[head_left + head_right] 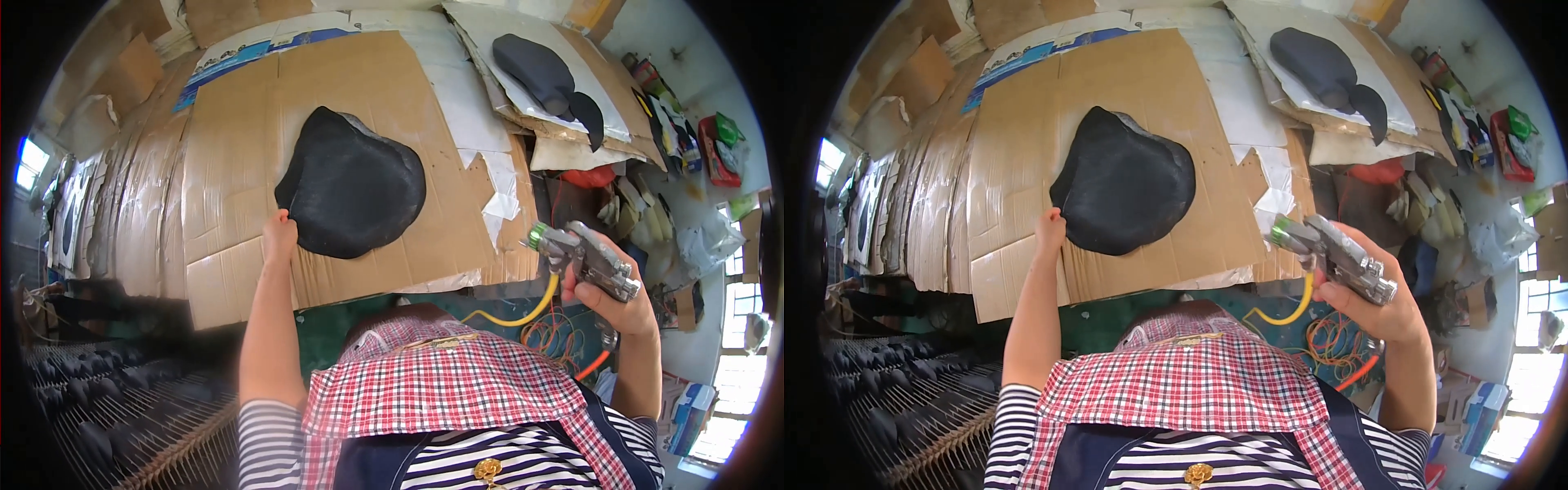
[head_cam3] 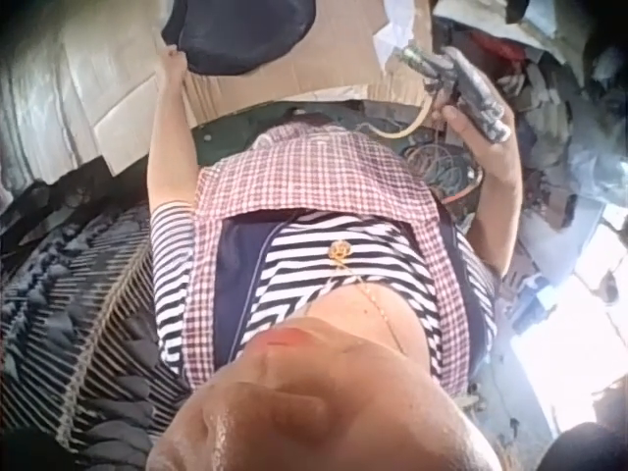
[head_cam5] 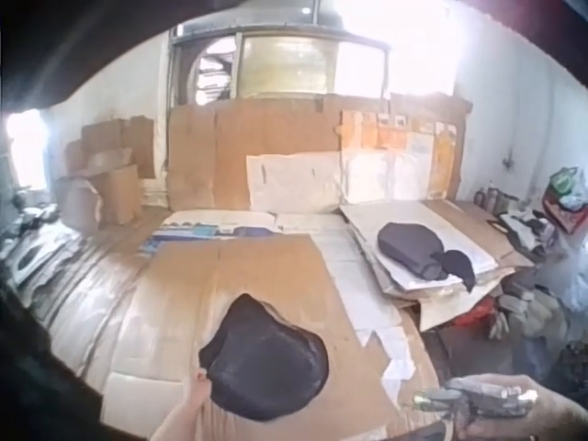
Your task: Apply adhesive to black seat covers using a spray gun and organize the pieces on a drying rack and into a packing box.
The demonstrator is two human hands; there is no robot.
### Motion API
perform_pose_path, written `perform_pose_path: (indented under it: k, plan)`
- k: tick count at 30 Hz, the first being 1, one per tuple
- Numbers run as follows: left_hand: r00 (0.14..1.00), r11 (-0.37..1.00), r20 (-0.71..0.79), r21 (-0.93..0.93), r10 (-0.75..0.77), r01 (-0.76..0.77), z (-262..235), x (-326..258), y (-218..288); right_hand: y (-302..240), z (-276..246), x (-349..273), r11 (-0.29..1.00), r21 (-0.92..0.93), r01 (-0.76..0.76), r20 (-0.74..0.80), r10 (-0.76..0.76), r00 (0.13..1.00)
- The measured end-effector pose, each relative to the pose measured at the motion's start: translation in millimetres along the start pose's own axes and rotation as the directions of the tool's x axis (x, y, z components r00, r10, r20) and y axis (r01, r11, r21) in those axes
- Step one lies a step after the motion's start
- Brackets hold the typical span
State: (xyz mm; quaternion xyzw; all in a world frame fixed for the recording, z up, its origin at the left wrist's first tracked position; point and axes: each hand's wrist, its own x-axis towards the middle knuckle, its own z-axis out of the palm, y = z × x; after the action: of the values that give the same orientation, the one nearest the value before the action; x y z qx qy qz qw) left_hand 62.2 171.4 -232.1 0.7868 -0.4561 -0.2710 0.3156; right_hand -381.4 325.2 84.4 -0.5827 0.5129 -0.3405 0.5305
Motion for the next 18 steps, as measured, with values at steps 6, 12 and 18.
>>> perform_pose_path:
  k: [6, 12, 18]
  plan:
    - [0.994, 0.952, -0.107, 0.298, -0.031, 0.062, 23, 37, -15, -1, -9, 15, 0.999, -0.027, -0.023, 0.142, 0.027, 0.989]
    - [0.980, 0.840, 0.111, 0.536, -0.165, 0.081, 24, 20, 28, 6, -23, 20, 0.999, -0.036, -0.002, 0.162, 0.007, 0.987]
    - [0.989, 0.849, 0.033, 0.517, -0.143, 0.105, 21, 23, 21, 19, -30, 22, 0.999, -0.009, 0.035, 0.161, -0.033, 0.986]
